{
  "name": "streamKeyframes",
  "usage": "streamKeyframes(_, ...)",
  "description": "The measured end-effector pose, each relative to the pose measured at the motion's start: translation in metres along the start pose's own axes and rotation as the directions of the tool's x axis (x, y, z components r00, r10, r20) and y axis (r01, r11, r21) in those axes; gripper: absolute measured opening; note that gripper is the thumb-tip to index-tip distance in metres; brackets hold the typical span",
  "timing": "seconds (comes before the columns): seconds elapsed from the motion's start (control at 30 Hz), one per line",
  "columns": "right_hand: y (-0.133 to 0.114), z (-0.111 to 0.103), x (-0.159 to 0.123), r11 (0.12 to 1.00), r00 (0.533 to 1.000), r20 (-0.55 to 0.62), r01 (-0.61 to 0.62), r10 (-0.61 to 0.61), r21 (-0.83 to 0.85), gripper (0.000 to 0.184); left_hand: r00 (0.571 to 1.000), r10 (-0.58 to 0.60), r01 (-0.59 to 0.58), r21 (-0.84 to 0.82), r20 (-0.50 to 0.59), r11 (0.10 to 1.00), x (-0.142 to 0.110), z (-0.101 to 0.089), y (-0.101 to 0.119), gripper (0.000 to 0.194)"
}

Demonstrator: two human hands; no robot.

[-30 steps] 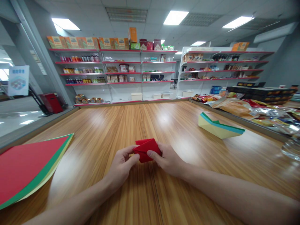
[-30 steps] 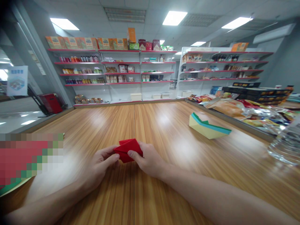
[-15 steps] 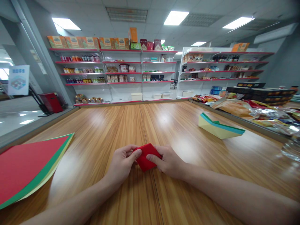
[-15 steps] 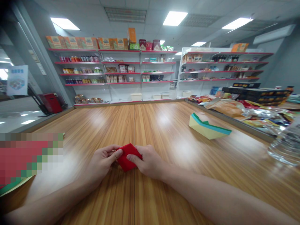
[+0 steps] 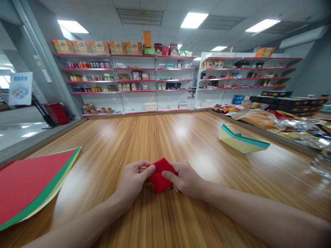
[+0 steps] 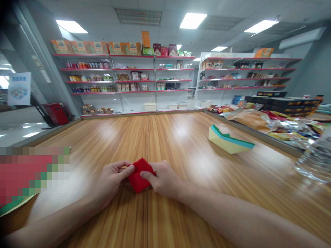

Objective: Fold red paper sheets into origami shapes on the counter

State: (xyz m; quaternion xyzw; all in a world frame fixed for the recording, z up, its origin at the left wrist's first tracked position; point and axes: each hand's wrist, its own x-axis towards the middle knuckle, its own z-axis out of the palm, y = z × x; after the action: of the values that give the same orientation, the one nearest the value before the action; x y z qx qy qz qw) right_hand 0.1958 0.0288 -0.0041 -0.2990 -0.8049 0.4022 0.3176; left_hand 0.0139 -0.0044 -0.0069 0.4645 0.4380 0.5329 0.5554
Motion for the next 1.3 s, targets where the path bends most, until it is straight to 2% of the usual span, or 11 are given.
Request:
streamKeyframes(0.17, 0.005, 0.000, 0.005, 0.982, 0.989, -0.057, -0.127, 0.136, 0.141, 0.036, 1.000, 0.007, -0.006, -0.119, 0.009, 0.993, 0.002, -0.001, 0.000, 0.031)
streamKeyframes(0.5, 0.010, 0.000, 0.009, 0.928, 0.995, 0.015, -0.096, 0.097, 0.359, 0.036, 0.999, -0.053, 0.052, -0.180, -0.001, 0.982, 0.004, -0.002, 0.002, 0.026)
streamKeyframes(0.57, 0.008, 0.000, 0.009, 0.933, 0.992, 0.008, -0.120, 0.125, 0.339, 0.037, 0.999, -0.038, 0.036, -0.173, -0.008, 0.984, 0.003, -0.001, 0.003, 0.026)
streamKeyframes(0.7, 0.005, 0.003, 0.004, 0.974, 0.989, -0.023, -0.142, 0.148, 0.175, 0.043, 0.998, 0.029, -0.035, -0.115, -0.055, 0.993, 0.001, 0.001, 0.003, 0.027)
streamKeyframes(0.8, 0.001, 0.004, -0.001, 0.987, 0.992, 0.049, -0.124, 0.120, 0.100, 0.046, 0.996, 0.060, -0.066, -0.083, -0.068, 0.994, 0.001, 0.002, 0.001, 0.032)
streamKeyframes(0.9, -0.003, 0.005, -0.004, 0.990, 0.985, 0.149, -0.102, 0.086, 0.098, 0.048, 0.993, 0.049, -0.051, -0.007, -0.110, 0.999, 0.002, 0.000, -0.002, 0.040)
streamKeyframes(0.97, -0.005, 0.005, -0.005, 0.993, 0.983, 0.176, -0.076, 0.058, 0.094, 0.048, 0.989, 0.059, -0.052, 0.058, -0.136, 0.997, 0.003, -0.001, -0.004, 0.045)
streamKeyframes(1.03, -0.006, 0.006, -0.004, 0.992, 0.989, 0.139, -0.072, 0.057, 0.100, 0.049, 0.984, 0.075, -0.061, 0.091, -0.165, 0.994, 0.003, -0.001, -0.004, 0.047)
streamKeyframes(1.2, 0.000, 0.003, 0.001, 0.971, 0.985, -0.113, -0.105, 0.131, 0.213, 0.053, 0.938, 0.187, -0.140, 0.175, -0.291, 0.975, 0.001, -0.002, 0.002, 0.047)
streamKeyframes(1.23, 0.002, 0.002, 0.001, 0.970, 0.983, -0.130, -0.099, 0.130, 0.221, 0.053, 0.942, 0.201, -0.153, 0.188, -0.269, 0.970, 0.001, -0.002, 0.003, 0.046)
streamKeyframes(1.3, 0.004, 0.001, 0.001, 0.971, 0.988, -0.104, -0.090, 0.116, 0.220, 0.053, 0.973, 0.171, -0.135, 0.214, -0.158, 0.967, 0.001, -0.001, 0.003, 0.043)
